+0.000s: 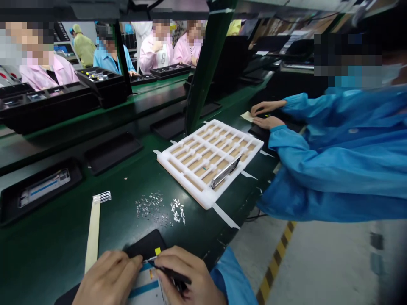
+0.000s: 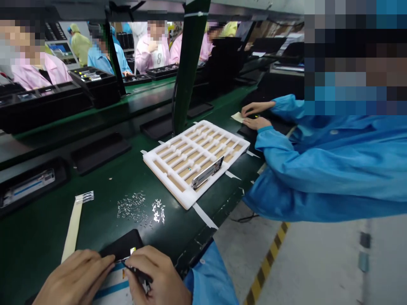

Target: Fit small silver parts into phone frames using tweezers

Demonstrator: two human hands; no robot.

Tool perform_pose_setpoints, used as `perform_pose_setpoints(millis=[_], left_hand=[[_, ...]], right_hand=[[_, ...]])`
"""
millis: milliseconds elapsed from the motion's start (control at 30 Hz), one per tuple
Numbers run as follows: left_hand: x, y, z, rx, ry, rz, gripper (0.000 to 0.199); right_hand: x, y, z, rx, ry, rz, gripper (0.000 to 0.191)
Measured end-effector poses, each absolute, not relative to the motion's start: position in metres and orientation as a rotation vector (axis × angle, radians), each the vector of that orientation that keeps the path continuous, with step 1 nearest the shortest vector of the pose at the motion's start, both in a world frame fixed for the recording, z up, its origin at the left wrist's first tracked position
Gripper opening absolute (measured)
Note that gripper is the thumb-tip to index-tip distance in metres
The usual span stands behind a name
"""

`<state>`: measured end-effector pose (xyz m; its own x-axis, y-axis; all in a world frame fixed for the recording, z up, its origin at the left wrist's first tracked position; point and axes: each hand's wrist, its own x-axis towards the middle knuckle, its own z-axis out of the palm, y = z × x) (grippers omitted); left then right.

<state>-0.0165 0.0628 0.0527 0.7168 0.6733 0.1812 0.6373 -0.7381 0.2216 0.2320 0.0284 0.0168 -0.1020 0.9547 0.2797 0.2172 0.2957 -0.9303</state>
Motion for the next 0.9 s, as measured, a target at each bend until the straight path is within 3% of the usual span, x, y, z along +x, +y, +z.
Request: perform_pose_setpoints(millis=[100,233,300,567,900], left_hand=[[-0.034,0.094,0.06,2.771,1.261,0.384,0.032],[-0.069,0.149,0.05,2.84,1.687,0.448,0.055],[-0.081,0.167,0.039,2.869,1.735,0.409,0.057],[-0.086,0.176,0.024,3.099,1.671,0.133,0.041],[-0.099,0.17,0.032,3.34,1.475,0.258,0.049]], right_hand=[[0.234,0.029,0.015,-1.148,-1.535,0.985,0.018],[0.245,0.032,0.015,-1.161,-1.434,1.026,0.014],[0.251,0.034,0.016,-1.147,-1.405,0.99,0.013],[0.256,0.04,0.02,-1.137,-1.353,0.872,0.014],[0.269,0.034,0.025,-1.109,-1.277,0.935,0.024]])
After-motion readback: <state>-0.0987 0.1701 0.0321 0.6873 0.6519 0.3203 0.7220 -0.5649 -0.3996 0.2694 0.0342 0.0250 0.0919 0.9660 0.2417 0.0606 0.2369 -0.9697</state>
